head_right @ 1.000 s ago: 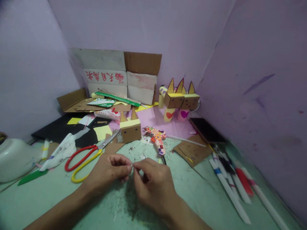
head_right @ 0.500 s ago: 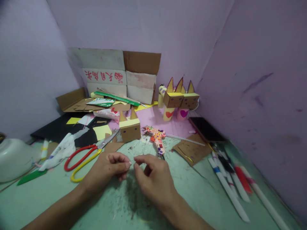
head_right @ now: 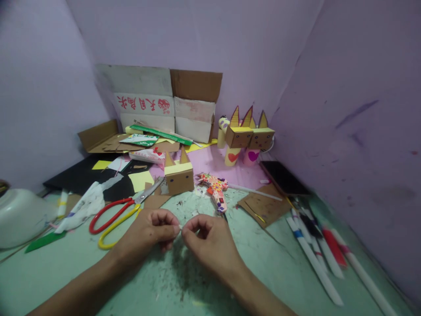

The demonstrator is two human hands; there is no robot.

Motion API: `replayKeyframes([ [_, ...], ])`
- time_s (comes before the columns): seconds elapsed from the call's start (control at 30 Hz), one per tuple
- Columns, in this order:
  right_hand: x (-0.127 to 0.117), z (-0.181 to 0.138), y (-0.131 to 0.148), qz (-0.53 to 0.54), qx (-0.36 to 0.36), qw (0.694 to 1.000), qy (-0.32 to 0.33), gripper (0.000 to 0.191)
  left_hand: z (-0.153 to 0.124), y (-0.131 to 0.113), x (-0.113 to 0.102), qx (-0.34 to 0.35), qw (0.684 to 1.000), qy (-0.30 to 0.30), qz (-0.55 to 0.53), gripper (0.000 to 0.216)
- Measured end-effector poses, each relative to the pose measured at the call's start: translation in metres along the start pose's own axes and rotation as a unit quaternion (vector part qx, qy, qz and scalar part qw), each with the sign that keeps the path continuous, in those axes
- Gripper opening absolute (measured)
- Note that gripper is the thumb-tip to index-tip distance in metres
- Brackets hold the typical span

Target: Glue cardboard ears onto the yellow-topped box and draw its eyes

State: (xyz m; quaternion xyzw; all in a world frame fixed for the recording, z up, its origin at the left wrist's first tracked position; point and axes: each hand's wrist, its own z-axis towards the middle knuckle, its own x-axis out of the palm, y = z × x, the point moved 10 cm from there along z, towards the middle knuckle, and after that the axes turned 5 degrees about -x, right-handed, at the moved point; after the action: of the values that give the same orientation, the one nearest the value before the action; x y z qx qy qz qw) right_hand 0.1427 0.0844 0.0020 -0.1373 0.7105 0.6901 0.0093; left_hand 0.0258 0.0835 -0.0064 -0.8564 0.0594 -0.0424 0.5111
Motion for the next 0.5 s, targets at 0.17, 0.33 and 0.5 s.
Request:
replayKeyframes([
  [0.17, 0.003, -0.001, 0.001, 0.019, 0.002, 1.0, 0.012, 0.008, -0.001, -0.001, 0.001, -0.003, 1.0, 0.0, 0.01, 0.014],
  [0.33, 0.004, -0.002, -0.005, 0.071, 0.044, 0.996, 0.014, 0.01, -0.003, -0.003, 0.002, 0.002, 1.0, 0.0, 0.009, 0.016],
  [0.5, 0.003, 0.0, -0.012, 0.116, 0.071, 0.991, 0.0, 0.014, -0.001, -0.002, 0.004, 0.008, 0.999, 0.023, -0.021, 0.017],
])
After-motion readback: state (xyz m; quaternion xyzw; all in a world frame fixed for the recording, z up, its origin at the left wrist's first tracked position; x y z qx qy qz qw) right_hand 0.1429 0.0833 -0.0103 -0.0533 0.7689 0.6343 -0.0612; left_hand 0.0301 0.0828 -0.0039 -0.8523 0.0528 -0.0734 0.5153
